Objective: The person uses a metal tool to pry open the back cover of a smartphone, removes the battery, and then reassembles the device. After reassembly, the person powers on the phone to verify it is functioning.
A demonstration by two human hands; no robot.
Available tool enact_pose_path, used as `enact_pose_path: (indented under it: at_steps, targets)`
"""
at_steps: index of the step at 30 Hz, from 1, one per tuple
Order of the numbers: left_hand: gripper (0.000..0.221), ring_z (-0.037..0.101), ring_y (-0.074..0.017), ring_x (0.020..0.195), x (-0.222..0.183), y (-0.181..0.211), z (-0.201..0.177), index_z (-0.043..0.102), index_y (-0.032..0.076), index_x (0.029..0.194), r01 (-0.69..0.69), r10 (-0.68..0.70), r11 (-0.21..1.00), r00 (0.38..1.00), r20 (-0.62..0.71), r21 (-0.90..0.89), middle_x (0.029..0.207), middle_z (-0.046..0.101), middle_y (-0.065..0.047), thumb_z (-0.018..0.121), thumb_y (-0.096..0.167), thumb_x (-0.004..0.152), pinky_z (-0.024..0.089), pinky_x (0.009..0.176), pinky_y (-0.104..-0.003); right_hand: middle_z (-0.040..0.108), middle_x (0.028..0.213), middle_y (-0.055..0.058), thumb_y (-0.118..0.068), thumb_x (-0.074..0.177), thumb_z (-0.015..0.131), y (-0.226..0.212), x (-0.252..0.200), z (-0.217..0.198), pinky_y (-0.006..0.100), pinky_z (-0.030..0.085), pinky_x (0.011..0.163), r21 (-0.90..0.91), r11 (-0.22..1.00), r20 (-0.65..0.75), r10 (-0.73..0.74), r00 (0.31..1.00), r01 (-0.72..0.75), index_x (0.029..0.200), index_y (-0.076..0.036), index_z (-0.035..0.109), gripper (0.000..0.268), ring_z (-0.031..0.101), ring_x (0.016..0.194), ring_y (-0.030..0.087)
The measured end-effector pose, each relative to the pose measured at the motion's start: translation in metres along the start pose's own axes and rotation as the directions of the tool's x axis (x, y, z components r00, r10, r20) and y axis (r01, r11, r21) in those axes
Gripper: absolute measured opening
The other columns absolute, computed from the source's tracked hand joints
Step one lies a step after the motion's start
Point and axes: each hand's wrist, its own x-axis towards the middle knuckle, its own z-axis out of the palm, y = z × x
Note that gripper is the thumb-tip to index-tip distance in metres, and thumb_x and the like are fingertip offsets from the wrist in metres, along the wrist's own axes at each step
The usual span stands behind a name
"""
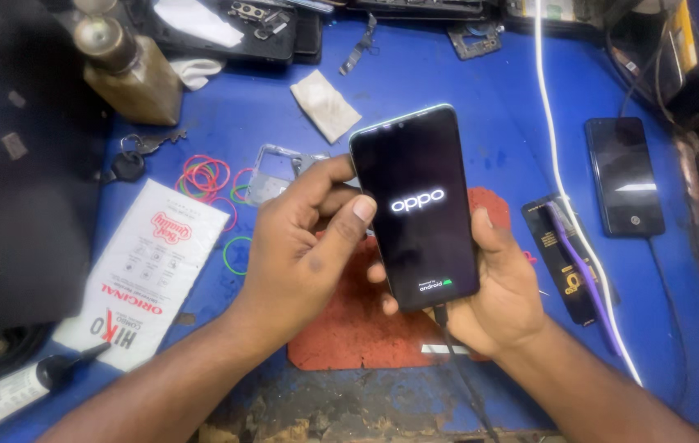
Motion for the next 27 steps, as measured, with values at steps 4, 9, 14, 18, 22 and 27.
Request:
enact_pose_path:
  at_steps: [4,9,14,18,22,27]
  targets:
    - [0.034,0.071,-0.0075,0.093,0.0011,-0.0011,-0.0003,0.058,-0.003,0.136,-0.009,0.01,0.999,1.0,0.005,-0.035,0.098,0.077,-0.007,0.055,0.015,0.107,0.059,0.085,-0.025,0.062,0.133,0.026,-0.054,0.106,0.047,0.0001,0.0008,0.0015,0.053,0.063,0.076,0.035,0.999,-0.005,0.015,1.0,-0.015,0.148,0.002,0.047,0.07,0.069,0.109,0.044]
    - [0.032,0.07,-0.008,0.093,0.0,-0.0039,-0.0004,0.059,-0.003,0.134,0.022,-0.022,0.993,1.0,0.003,-0.116,0.099,0.075,-0.007,0.054,0.015,0.108,0.059,0.085,-0.025,0.061,0.134,0.025,-0.054,0.106,0.046,0.0013,0.0006,0.0016,0.053,0.063,0.076,0.021,1.0,-0.014,0.023,1.0,-0.022,0.149,0.002,0.047,0.071,0.069,0.109,0.044]
    - [0.028,0.07,-0.0075,0.093,0.0013,-0.0037,-0.0013,0.06,-0.003,0.13,0.02,-0.02,0.986,1.0,-0.001,-0.165,0.099,0.074,-0.005,0.054,0.014,0.108,0.06,0.085,-0.025,0.061,0.135,0.026,-0.053,0.105,0.048,0.0005,0.0013,-0.0007,0.054,0.063,0.077,0.008,1.0,-0.011,0.021,1.0,-0.021,0.148,0.002,0.048,0.07,0.068,0.109,0.045]
    - [0.023,0.068,-0.0064,0.09,0.0013,-0.0032,-0.0034,0.062,-0.003,0.125,-0.034,0.03,0.993,0.999,-0.037,-0.114,0.097,0.073,-0.004,0.055,0.012,0.108,0.058,0.082,-0.023,0.06,0.138,0.027,-0.05,0.104,0.054,0.0015,0.0011,-0.0029,0.054,0.062,0.08,0.024,1.0,0.022,0.018,1.0,-0.019,0.149,0.003,0.048,0.07,0.067,0.11,0.046]
    - [0.022,0.063,-0.0055,0.085,0.0001,-0.0032,-0.0054,0.064,-0.003,0.125,-0.075,0.069,0.994,0.995,-0.075,-0.084,0.093,0.07,-0.003,0.057,0.01,0.108,0.054,0.076,-0.022,0.059,0.14,0.027,-0.05,0.1,0.06,0.0026,0.0008,-0.0049,0.053,0.061,0.083,0.014,1.0,0.001,0.014,1.0,-0.014,0.149,0.001,0.048,0.072,0.067,0.11,0.048]
    - [0.02,0.065,-0.0053,0.088,0.0013,-0.0024,-0.0066,0.063,-0.002,0.123,-0.083,0.073,0.985,0.995,-0.071,-0.149,0.096,0.072,-0.003,0.057,0.01,0.108,0.056,0.081,-0.023,0.059,0.139,0.026,-0.052,0.098,0.063,0.0027,0.0003,-0.0058,0.053,0.061,0.086,-0.053,0.999,0.027,-0.008,1.0,0.009,0.149,0.003,0.048,0.076,0.067,0.111,0.045]
